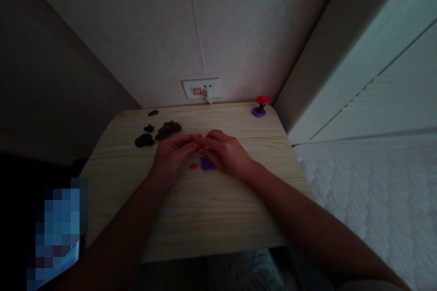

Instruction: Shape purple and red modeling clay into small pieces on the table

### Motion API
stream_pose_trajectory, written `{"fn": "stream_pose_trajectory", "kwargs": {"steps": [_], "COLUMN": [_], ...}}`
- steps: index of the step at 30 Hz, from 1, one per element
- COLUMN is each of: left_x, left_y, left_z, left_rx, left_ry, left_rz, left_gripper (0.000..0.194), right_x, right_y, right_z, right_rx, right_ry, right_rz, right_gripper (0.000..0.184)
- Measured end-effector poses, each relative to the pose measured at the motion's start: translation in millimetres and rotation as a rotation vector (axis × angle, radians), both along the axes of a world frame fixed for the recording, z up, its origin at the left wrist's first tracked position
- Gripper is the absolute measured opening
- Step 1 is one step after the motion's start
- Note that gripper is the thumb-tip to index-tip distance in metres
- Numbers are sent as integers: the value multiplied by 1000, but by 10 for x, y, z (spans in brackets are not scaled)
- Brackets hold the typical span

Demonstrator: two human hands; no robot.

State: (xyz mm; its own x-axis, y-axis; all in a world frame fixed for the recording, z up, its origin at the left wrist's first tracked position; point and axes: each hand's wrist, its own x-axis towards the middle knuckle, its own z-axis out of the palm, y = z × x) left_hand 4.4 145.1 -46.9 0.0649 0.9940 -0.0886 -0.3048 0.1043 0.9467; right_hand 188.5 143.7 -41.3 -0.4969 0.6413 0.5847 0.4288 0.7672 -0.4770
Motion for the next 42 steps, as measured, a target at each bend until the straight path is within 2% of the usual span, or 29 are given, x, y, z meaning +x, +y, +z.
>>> {"fn": "stream_pose_trajectory", "kwargs": {"steps": [8,15,22,27,31,36,42], "left_x": [-3,41,43,22,14,32,44], "left_y": [-10,-35,-79,-96,-93,-88,-86], "left_z": [24,42,36,34,75,122,78], "left_rx": [-34,10,26,9,20,9,-55], "left_ry": [-94,-55,-41,31,33,-43,78], "left_rz": [39,71,44,-6,-15,-7,2], "left_gripper": [51,49,57,62,63,55,51], "right_x": [-60,-149,-186,-178,-144,-97,-71], "right_y": [-21,-62,-49,-41,-37,-23,-11], "right_z": [16,21,13,-30,-51,13,39], "right_rx": [45,67,42,96,103,62,54], "right_ry": [-62,-218,-286,-342,-305,-121,26], "right_rz": [-103,-182,-152,-122,-104,-77,-124], "right_gripper": [28,24,21,19,15,18,12]}}
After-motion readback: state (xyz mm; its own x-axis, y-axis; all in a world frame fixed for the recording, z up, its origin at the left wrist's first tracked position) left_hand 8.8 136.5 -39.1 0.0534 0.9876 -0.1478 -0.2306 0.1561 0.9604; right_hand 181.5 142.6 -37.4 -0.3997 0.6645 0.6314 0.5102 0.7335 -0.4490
